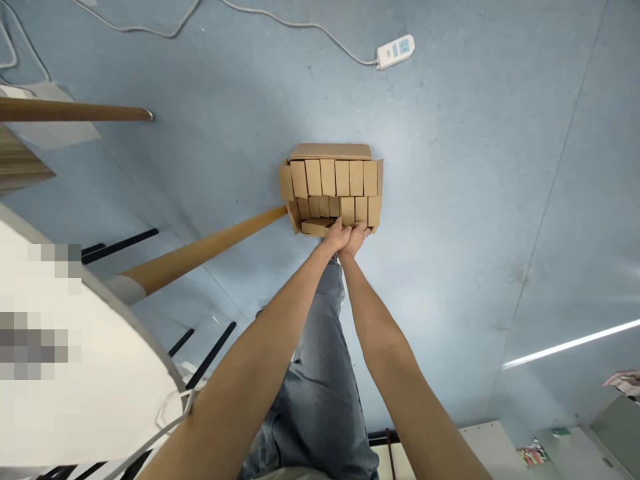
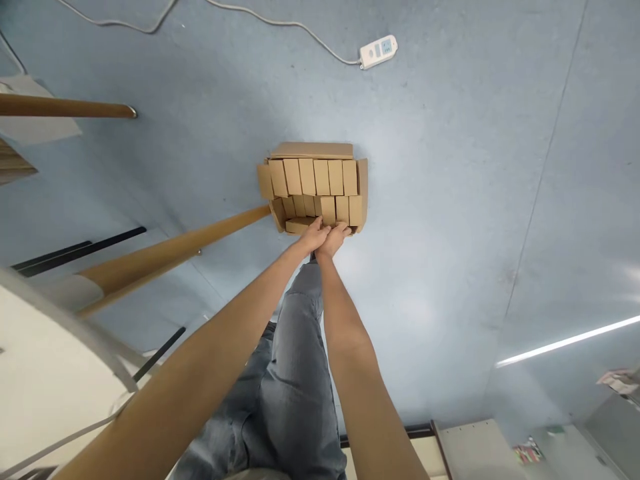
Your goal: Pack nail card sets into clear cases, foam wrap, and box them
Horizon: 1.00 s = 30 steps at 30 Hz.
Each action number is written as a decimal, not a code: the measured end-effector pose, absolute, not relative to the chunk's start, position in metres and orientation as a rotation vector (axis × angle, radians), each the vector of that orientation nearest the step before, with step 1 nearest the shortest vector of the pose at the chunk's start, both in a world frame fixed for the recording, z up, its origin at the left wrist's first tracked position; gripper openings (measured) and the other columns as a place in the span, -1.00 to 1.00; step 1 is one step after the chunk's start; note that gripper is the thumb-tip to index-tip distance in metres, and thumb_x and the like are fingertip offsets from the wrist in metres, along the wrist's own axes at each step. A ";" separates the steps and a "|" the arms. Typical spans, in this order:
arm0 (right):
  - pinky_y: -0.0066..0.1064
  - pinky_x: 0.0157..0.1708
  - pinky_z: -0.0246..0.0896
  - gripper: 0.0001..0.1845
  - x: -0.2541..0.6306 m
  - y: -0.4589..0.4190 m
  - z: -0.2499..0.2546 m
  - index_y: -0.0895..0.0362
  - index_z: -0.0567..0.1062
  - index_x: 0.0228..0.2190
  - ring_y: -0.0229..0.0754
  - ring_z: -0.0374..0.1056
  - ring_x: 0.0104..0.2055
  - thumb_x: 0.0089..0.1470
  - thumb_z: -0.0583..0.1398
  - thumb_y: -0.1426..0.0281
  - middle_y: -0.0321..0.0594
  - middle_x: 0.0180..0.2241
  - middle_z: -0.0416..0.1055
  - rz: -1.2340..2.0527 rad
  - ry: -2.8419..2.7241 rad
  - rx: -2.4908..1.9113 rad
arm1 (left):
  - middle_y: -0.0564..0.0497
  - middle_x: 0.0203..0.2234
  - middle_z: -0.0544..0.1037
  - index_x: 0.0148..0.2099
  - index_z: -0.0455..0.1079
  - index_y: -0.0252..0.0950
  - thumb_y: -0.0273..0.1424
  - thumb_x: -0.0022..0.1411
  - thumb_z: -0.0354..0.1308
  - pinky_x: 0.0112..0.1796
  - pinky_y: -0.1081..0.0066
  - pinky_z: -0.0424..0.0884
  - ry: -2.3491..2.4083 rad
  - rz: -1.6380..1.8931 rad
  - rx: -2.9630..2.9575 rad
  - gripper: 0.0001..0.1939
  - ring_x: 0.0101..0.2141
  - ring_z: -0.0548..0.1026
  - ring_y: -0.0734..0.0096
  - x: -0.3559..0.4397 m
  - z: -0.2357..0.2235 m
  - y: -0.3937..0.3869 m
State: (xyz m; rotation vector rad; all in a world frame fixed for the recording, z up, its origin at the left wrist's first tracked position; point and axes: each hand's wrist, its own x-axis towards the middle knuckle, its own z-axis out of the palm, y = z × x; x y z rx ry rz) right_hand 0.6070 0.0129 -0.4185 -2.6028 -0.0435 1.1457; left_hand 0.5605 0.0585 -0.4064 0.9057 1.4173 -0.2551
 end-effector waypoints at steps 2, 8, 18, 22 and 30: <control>-0.16 0.01 0.42 -0.76 0.603 0.015 -0.426 0.01 0.31 -0.11 -0.02 0.46 -0.03 0.23 0.23 0.44 -0.03 0.09 0.28 1.149 -0.049 -2.655 | -0.38 0.24 0.57 0.41 0.34 -0.40 -0.31 0.42 0.20 0.37 0.13 0.26 1.426 -0.384 0.908 -0.41 0.33 0.46 -0.04 0.561 -0.416 0.066; -0.12 0.05 0.38 -0.78 0.596 0.009 -0.429 0.02 0.33 -0.08 0.05 0.42 0.08 0.26 0.20 0.43 0.01 0.14 0.24 1.093 -0.087 -2.652 | -0.34 0.41 0.42 0.46 0.29 -0.35 -0.33 0.46 0.09 0.40 0.17 0.21 1.368 -0.470 0.962 -0.41 0.43 0.35 0.02 0.554 -0.424 0.075; -0.17 0.04 0.36 -0.89 0.607 -0.027 -0.341 0.05 0.36 -0.24 -0.08 0.39 -0.17 0.27 0.21 0.33 -0.05 -0.06 0.39 0.943 -0.133 -2.445 | -0.35 0.40 0.44 0.33 0.45 -0.32 -0.29 0.39 0.22 0.42 0.06 0.15 1.447 -0.288 0.898 -0.48 0.46 0.31 -0.05 0.543 -0.335 0.034; -0.23 -0.02 0.38 -0.87 0.598 -0.042 -0.275 0.03 0.33 -0.28 -0.10 0.40 -0.19 0.26 0.21 0.31 -0.09 -0.14 0.43 0.821 -0.254 -2.418 | -0.38 0.34 0.50 0.22 0.52 -0.35 -0.34 0.43 0.16 0.37 0.11 0.25 1.403 -0.211 0.958 -0.61 0.39 0.42 -0.01 0.532 -0.265 0.020; -0.31 -0.16 0.38 -0.86 0.550 -0.074 -0.135 0.02 0.33 -0.29 -0.08 0.48 -0.23 0.24 0.20 0.28 -0.12 -0.22 0.52 0.707 -0.376 -2.308 | -0.19 0.03 0.71 -0.05 0.63 -0.26 -0.29 0.33 0.25 0.24 0.11 0.46 1.265 0.064 0.945 -0.76 0.17 0.60 0.00 0.471 -0.116 -0.010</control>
